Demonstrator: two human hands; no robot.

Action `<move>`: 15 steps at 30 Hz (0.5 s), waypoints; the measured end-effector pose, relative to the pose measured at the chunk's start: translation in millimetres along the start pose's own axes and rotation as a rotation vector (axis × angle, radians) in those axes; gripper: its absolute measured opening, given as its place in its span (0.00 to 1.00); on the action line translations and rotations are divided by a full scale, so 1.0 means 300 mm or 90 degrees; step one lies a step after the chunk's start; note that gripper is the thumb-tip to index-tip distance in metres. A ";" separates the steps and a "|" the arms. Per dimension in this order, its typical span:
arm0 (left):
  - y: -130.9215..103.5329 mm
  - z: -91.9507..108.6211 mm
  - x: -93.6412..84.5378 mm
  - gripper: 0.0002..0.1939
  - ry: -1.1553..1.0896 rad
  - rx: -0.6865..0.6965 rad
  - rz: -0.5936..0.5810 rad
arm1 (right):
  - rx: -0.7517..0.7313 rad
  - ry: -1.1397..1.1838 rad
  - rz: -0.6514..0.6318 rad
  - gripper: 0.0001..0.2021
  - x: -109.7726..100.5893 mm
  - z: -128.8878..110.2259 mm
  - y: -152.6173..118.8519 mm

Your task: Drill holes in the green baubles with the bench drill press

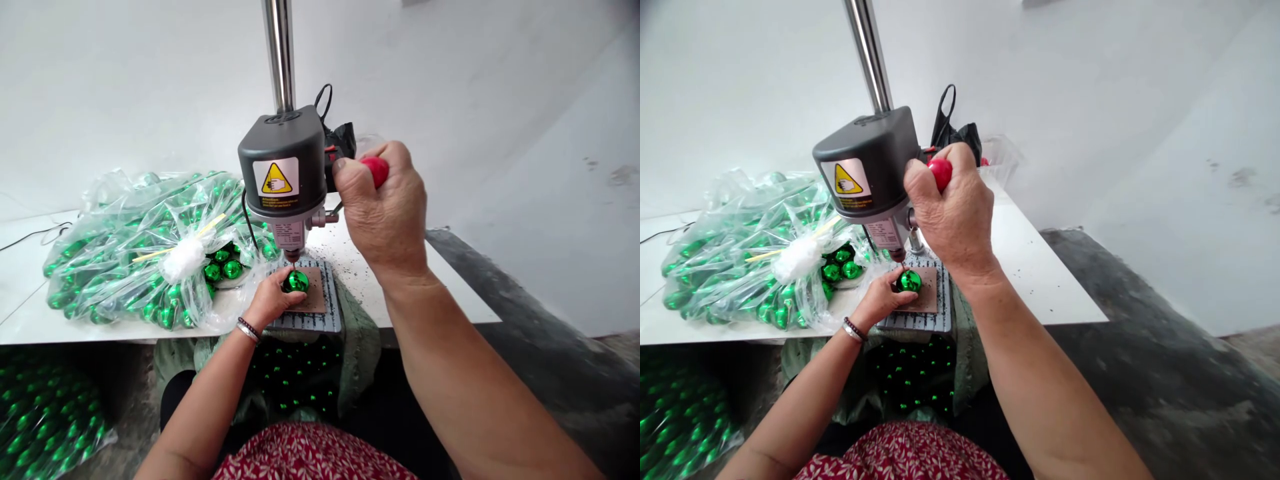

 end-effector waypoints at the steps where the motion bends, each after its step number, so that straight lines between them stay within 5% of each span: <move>1: 0.000 0.002 0.002 0.34 -0.009 -0.008 -0.003 | 0.002 0.005 0.003 0.14 -0.001 -0.002 0.000; 15: -0.002 -0.024 0.018 0.33 -0.056 -0.018 0.009 | -0.011 0.007 0.046 0.13 -0.045 0.007 -0.066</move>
Point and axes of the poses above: each hand's wrist, its own y-axis towards the middle knuckle, its own x-axis out of the palm, z = x × y, the point moved 1 cm from there along y, towards the middle knuckle, and after that the axes turned 15 degrees about z, right-handed, at the moved point
